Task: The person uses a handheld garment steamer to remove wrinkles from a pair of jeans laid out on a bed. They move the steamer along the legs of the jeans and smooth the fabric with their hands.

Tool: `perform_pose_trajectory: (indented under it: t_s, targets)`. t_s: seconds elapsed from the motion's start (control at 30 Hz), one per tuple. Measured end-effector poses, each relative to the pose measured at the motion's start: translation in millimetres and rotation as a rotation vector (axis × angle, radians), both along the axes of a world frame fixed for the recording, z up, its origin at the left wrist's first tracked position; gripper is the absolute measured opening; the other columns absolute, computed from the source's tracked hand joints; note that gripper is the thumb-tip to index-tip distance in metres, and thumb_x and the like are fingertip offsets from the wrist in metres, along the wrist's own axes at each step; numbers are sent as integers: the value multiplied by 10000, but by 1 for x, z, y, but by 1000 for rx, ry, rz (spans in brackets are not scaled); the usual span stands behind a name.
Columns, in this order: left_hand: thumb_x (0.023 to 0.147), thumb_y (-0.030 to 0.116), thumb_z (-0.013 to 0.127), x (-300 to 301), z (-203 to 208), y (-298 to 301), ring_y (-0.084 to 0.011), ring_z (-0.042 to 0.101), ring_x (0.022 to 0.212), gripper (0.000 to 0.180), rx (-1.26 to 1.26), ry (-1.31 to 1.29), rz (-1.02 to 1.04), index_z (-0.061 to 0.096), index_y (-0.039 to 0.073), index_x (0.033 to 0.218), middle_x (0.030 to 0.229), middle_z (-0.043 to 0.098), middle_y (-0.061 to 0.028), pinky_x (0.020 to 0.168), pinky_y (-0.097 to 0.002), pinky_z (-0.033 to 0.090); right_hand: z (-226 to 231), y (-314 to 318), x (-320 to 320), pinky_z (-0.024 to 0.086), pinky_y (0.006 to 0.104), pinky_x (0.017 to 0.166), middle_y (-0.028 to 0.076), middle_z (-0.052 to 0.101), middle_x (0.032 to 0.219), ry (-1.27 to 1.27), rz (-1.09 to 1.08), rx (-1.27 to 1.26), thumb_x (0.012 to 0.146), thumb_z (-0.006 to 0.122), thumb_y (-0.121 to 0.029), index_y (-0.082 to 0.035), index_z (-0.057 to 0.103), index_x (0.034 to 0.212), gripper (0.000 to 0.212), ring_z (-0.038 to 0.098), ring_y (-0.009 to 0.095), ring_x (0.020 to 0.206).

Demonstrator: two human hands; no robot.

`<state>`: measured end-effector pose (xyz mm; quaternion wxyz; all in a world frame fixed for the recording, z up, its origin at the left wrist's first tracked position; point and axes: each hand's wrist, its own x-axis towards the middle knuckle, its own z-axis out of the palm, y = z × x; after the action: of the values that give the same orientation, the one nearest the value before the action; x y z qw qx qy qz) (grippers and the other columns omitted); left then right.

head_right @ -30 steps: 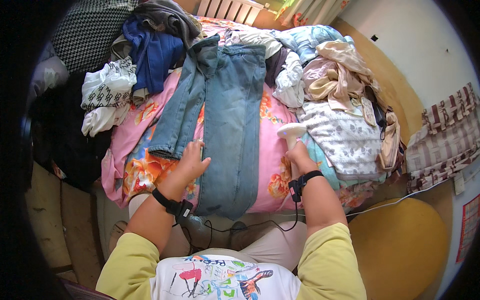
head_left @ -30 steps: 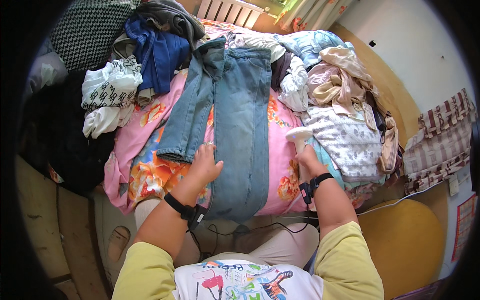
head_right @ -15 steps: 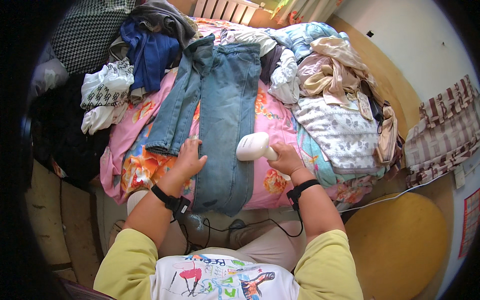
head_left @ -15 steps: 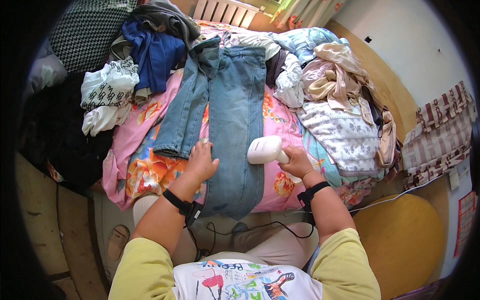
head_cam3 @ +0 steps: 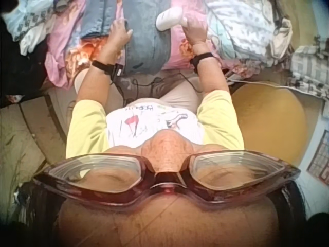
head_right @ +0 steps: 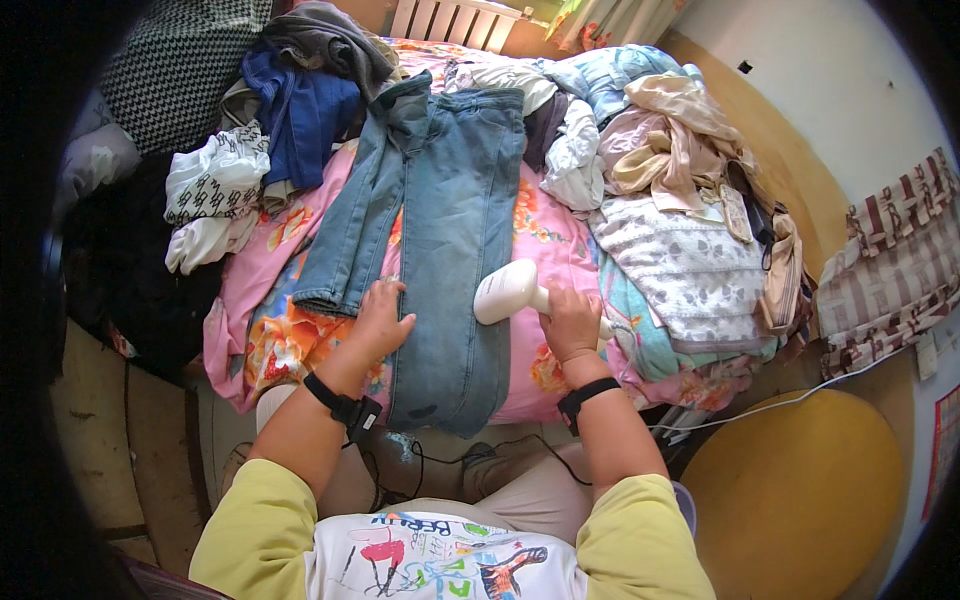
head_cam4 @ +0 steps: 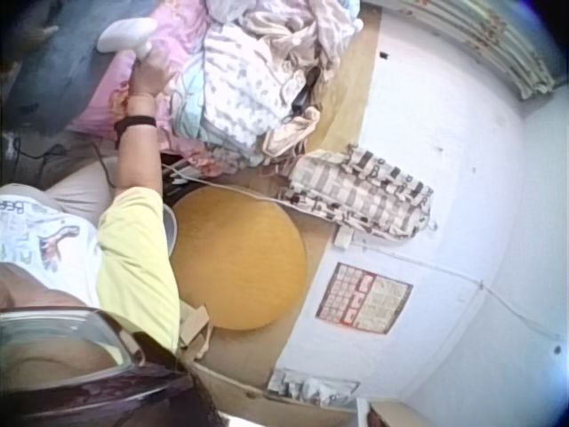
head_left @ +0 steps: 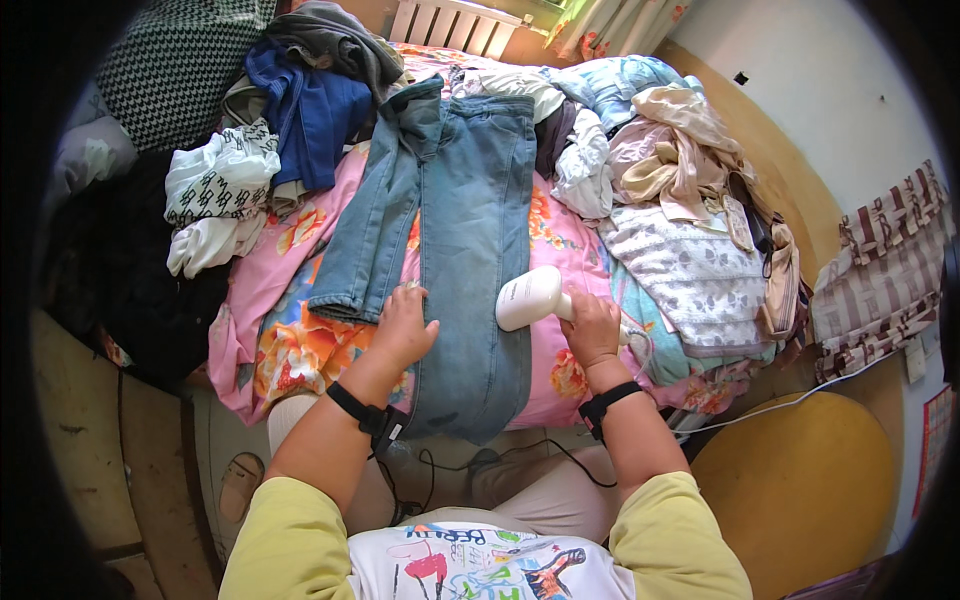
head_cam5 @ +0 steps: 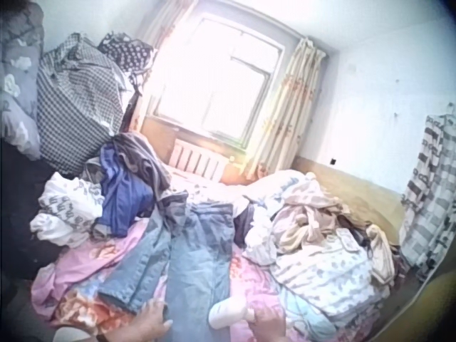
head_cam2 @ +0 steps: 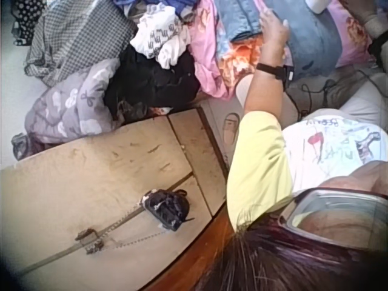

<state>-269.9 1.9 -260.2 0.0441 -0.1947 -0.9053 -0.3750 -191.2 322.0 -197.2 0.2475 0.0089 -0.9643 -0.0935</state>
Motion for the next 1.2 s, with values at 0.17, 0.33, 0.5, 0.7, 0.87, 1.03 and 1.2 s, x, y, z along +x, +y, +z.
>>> perform_pose_trajectory:
  t_s: [0.17, 0.33, 0.5, 0.7, 0.87, 1.03, 1.2]
  targets:
    - [767, 192, 715, 3, 1, 3, -395, 430, 1188, 562, -25, 31, 7, 441, 55, 1239, 1241, 447, -200, 1015, -471, 374, -12, -4, 5, 381, 443, 848, 60, 590, 876, 49, -103, -50, 722, 720, -317, -163, 594, 1154, 476, 560, 275, 872]
    - [764, 188, 714, 1, -2, 3, -395, 434, 1181, 561, -36, 53, 11, 449, 55, 1241, 1232, 447, -200, 1017, -470, 374, 6, -15, 10, 378, 461, 843, 57, 575, 980, 184, 4, -239, 653, 786, -287, -166, 604, 1075, 475, 520, 272, 997]
    - [760, 182, 715, 3, 1, 4, -395, 434, 1178, 539, -42, 50, 6, 472, 58, 1226, 1222, 449, -194, 1018, -463, 376, -3, -31, 27, 422, 452, 818, 55, 583, 961, 306, -233, -237, 623, 830, -232, -131, 615, 963, 414, 546, 276, 973]
    - [745, 158, 717, -2, -5, 3, -388, 449, 1141, 515, -24, 106, -13, 484, 61, 1193, 1167, 470, -194, 999, -447, 379, -33, -34, 35, 476, 317, 532, 99, 653, 669, 188, -246, -1727, 831, 740, -264, -27, 636, 833, 259, 633, 223, 599]
    - [750, 166, 719, 1, -4, 4, -393, 450, 1140, 528, -37, 104, -25, 482, 62, 1210, 1178, 457, -185, 986, -456, 392, -16, -17, 36, 503, 407, 673, 180, 664, 985, 14, -207, -2482, 860, 652, -508, 6, 622, 925, 519, 660, 327, 828]
    - [750, 161, 718, 1, -3, 4, -393, 455, 1137, 520, -50, 125, -38, 489, 64, 1206, 1166, 462, -183, 977, -455, 397, -47, -4, 30, 511, 381, 693, 135, 658, 900, 74, -217, -2666, 835, 682, -525, -4, 614, 964, 540, 662, 314, 855]
    - [753, 154, 717, 3, 3, 6, -389, 461, 1130, 513, -59, 134, -44, 491, 75, 1206, 1155, 463, -185, 977, -454, 398, -24, -31, 24, 546, 286, 669, 80, 655, 898, 228, 112, -2829, 866, 695, -411, -54, 606, 991, 388, 654, 216, 801]
